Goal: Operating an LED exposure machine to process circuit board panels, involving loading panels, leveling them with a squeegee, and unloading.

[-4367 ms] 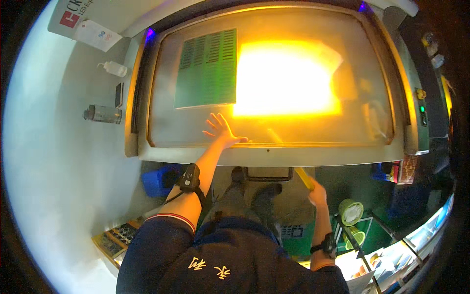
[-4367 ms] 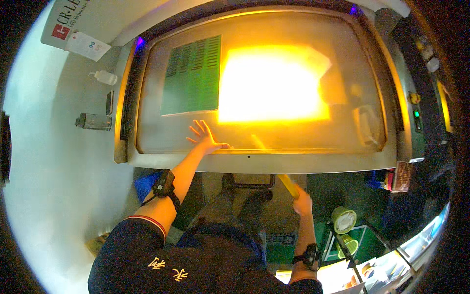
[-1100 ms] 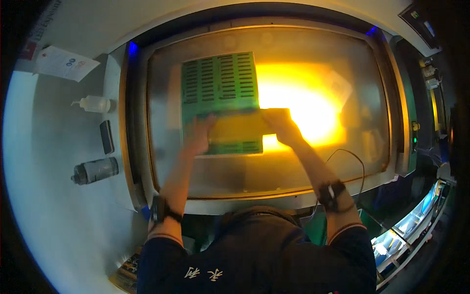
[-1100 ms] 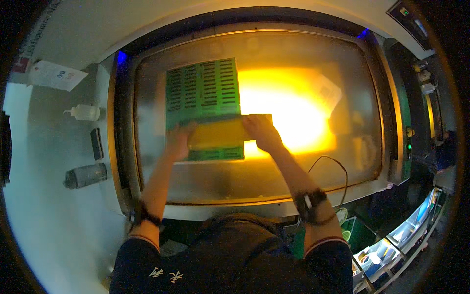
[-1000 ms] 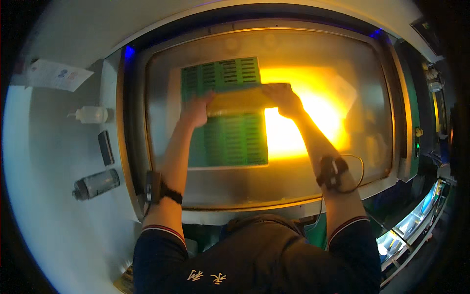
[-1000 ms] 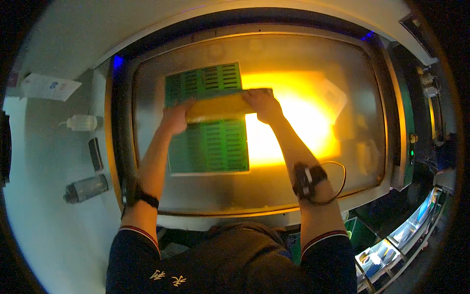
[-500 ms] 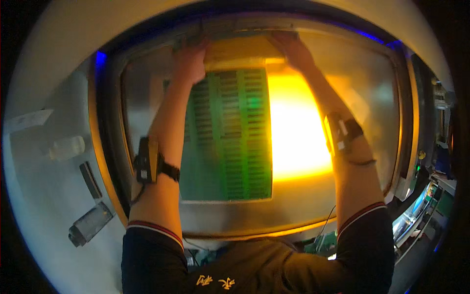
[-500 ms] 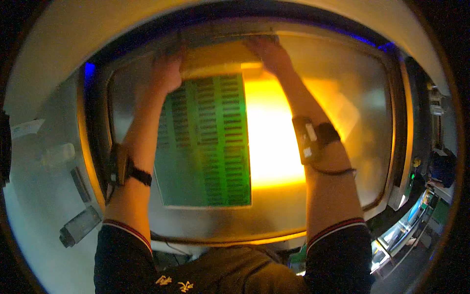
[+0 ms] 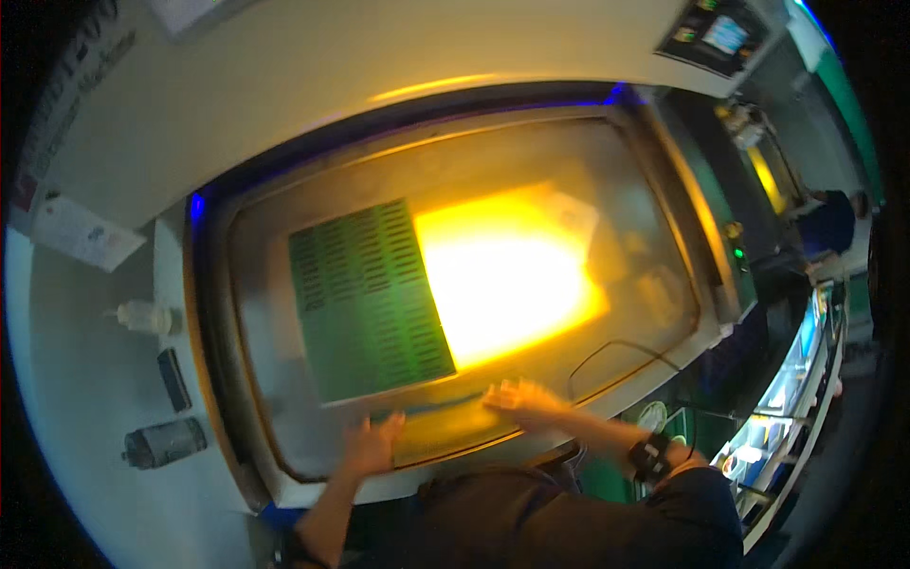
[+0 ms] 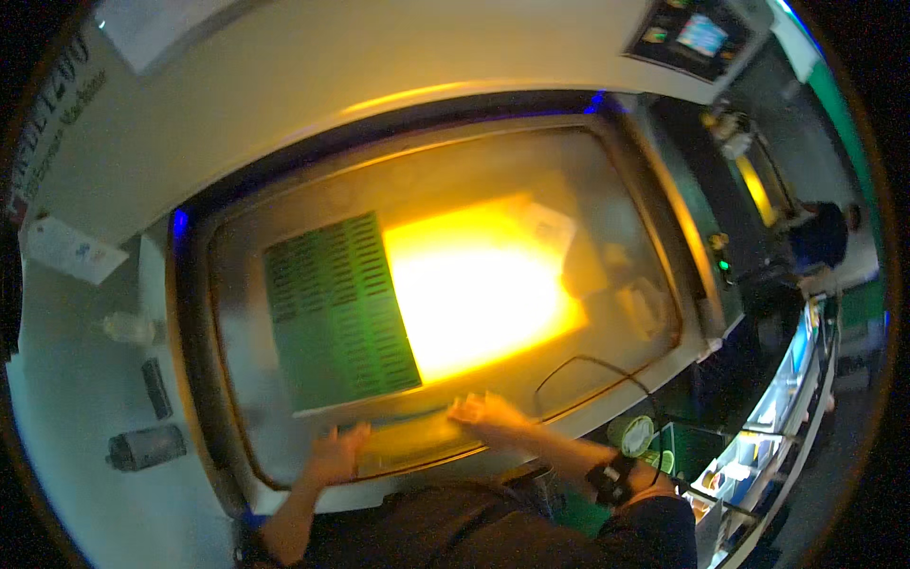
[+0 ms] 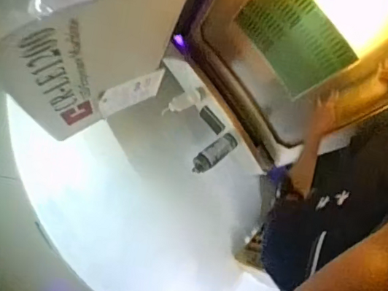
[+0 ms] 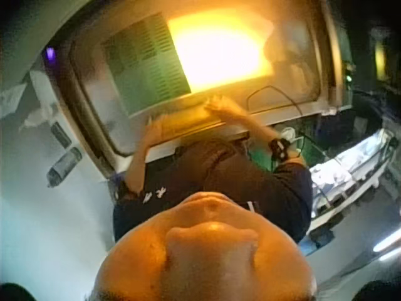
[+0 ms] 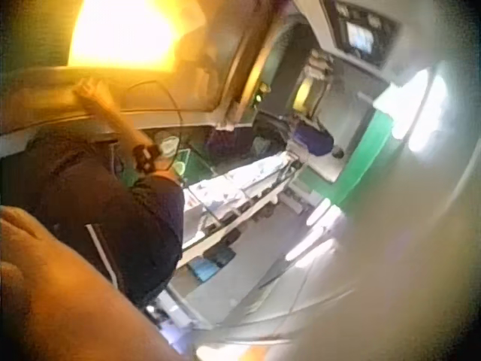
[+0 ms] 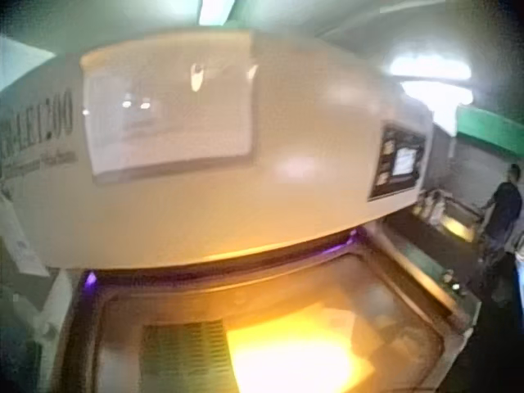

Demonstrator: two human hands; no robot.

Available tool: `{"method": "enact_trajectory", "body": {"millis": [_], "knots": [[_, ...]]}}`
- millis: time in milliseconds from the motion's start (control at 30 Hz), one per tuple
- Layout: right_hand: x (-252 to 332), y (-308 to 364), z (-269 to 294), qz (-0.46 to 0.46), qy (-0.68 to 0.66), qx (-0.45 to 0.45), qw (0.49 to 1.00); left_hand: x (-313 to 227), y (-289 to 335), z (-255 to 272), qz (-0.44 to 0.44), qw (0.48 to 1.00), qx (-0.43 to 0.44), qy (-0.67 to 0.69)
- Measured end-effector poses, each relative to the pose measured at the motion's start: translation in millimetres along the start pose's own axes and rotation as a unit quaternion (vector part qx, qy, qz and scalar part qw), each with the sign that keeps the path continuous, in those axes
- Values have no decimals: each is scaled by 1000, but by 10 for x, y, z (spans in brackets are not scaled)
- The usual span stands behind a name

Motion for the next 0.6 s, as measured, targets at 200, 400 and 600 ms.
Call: {"method": "enact_trajectory", "body": {"millis": [200, 400, 600], "knots": [[295, 299, -148, -46, -129, -107, 985, -160, 187, -649, 50, 996, -67, 20], [-98, 1211, -164, 15, -216, 20, 976, -1131, 377, -943, -93, 985, -44, 138], [-366, 2596, -261, -74, -198, 324, 922, -2740, 23, -1907, -32, 940, 112, 320]]}}
Point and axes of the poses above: each hand's wrist, its own y-axis away from the middle knuckle, its own z-axis out of the back of the hand, x = y × z, the point moved 5 cm from there along -y, towards the middle knuckle, and after that the axes turned 7 degrees about -z, right-handed, at the moved point
